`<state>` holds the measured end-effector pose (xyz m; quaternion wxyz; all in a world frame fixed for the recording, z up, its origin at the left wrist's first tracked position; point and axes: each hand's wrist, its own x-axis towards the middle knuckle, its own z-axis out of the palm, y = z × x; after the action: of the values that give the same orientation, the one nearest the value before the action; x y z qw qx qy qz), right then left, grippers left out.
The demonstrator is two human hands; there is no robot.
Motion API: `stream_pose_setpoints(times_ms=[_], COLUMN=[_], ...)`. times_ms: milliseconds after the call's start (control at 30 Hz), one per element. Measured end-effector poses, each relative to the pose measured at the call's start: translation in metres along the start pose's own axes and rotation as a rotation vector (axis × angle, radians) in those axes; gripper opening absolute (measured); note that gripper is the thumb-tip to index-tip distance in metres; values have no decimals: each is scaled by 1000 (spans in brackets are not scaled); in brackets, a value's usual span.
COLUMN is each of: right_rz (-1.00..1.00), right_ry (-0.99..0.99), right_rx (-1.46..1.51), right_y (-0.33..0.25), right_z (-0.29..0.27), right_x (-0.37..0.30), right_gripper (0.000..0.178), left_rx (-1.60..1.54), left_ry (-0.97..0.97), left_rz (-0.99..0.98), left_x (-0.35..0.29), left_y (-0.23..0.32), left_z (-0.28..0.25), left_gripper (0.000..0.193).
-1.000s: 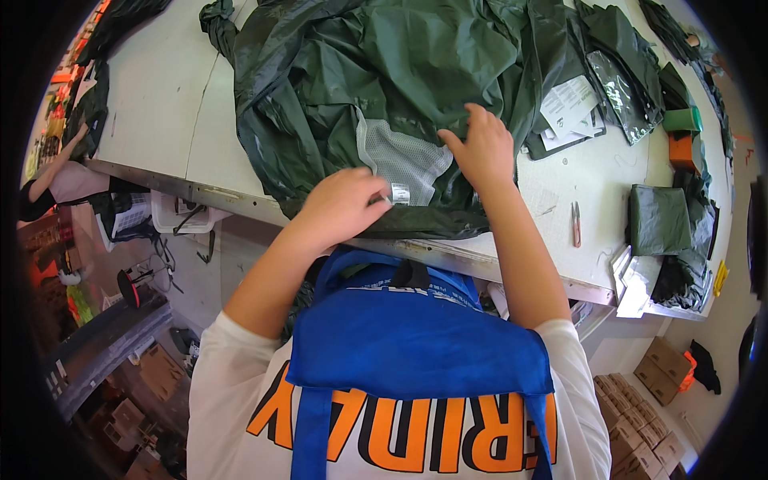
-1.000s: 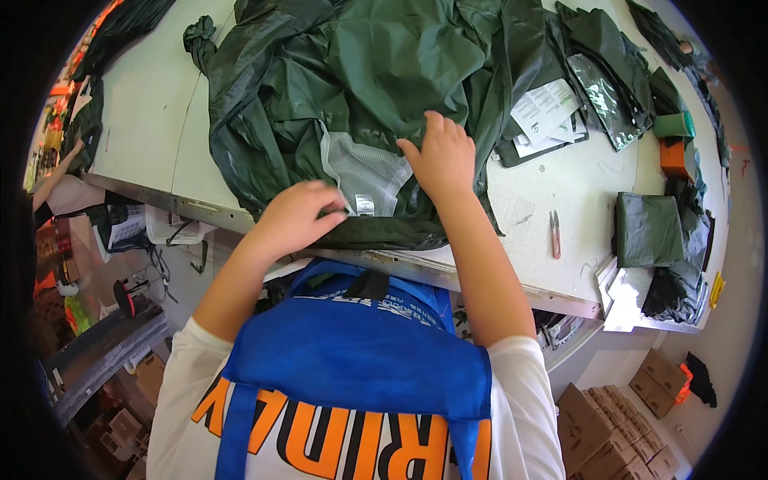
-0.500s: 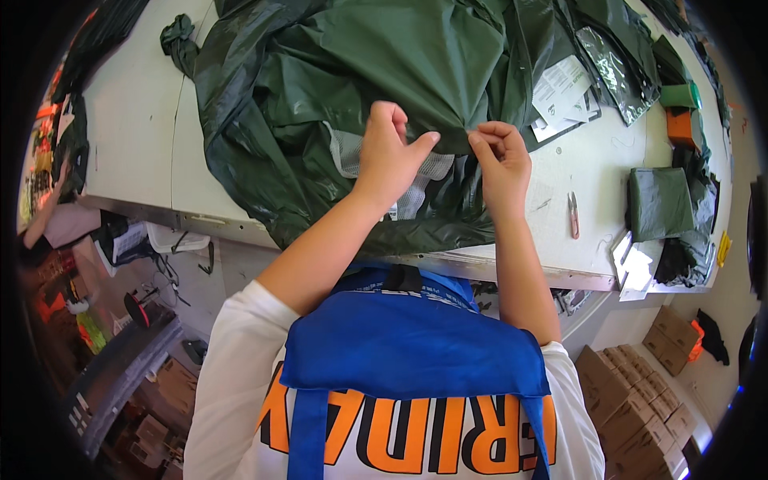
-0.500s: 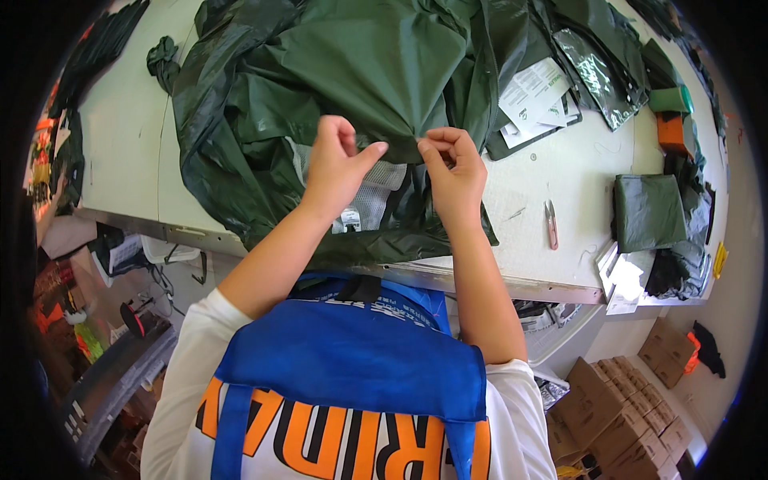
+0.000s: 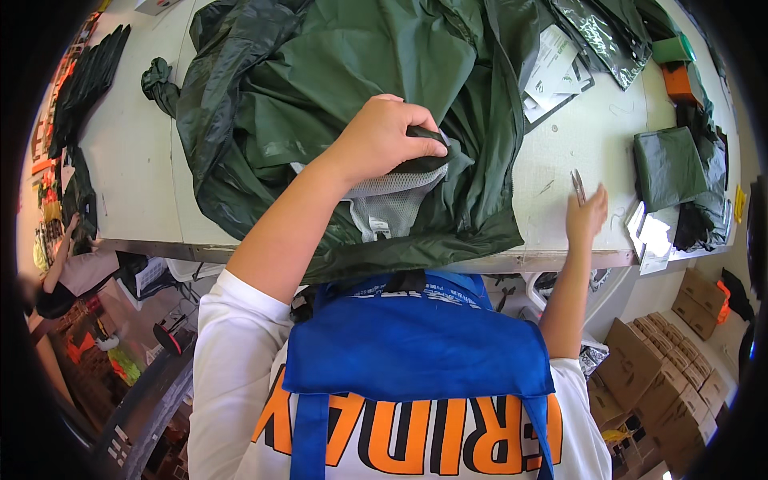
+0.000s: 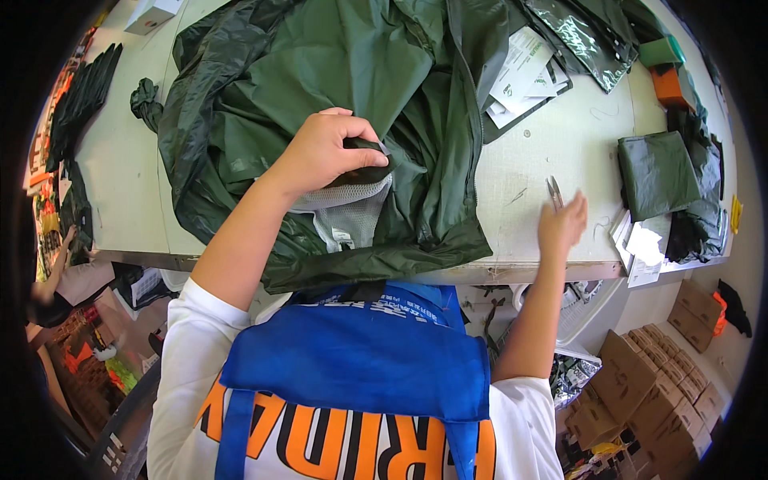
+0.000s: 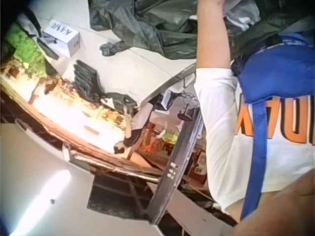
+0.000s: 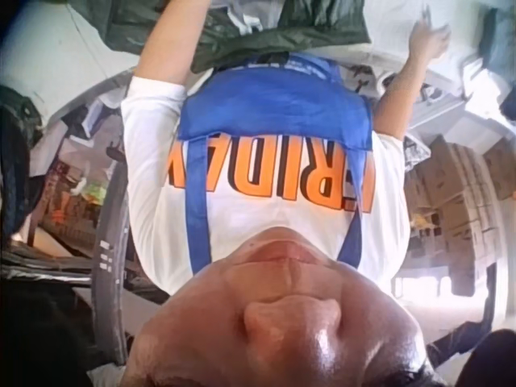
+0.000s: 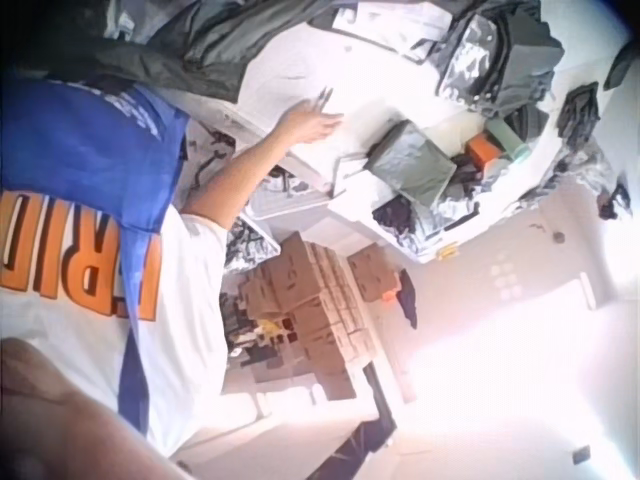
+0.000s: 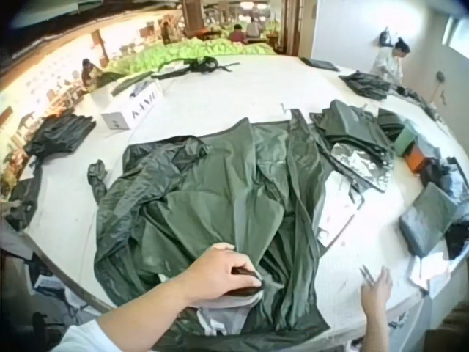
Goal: The person folds a green jacket on a table, places it into a plastic bag, and then uses a knife to cut a tag off the jacket. The person repeats this process with another jacket.
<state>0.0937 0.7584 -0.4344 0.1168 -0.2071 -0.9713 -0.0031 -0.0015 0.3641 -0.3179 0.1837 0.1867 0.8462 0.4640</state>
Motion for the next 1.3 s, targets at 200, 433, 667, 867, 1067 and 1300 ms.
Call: stream_pose_setpoints(times_ms=[200,433,667,867,1067,1300], right_rz=[-2,127,-330,-416,-432,-342], right_ry=[-264,-415,-213,-112,-145,-239], right_rx=[214,1250,1028,1006,1033,1084], right_y=[31,-95,-179,-184,-187,-196], right_z=[-21,-94,-108,-107,-112,-112], right_x=[5,-4,-48,-51,-51,-49], right_gripper=[28,18,35,38,38,34], left_rx=[-240,49,-393,-446,-442,-417], left_ry=[-23,173,63,14,-2,-5], left_rz=[-124,136,-148,-203,-199,-183], left_x=[0,-10,-11,-12,-12,-12], left_y=[7,1,-3,1,0,0], left_z=[0,8,7,2,2,3], left_gripper=[19,19,18,17,18,17])
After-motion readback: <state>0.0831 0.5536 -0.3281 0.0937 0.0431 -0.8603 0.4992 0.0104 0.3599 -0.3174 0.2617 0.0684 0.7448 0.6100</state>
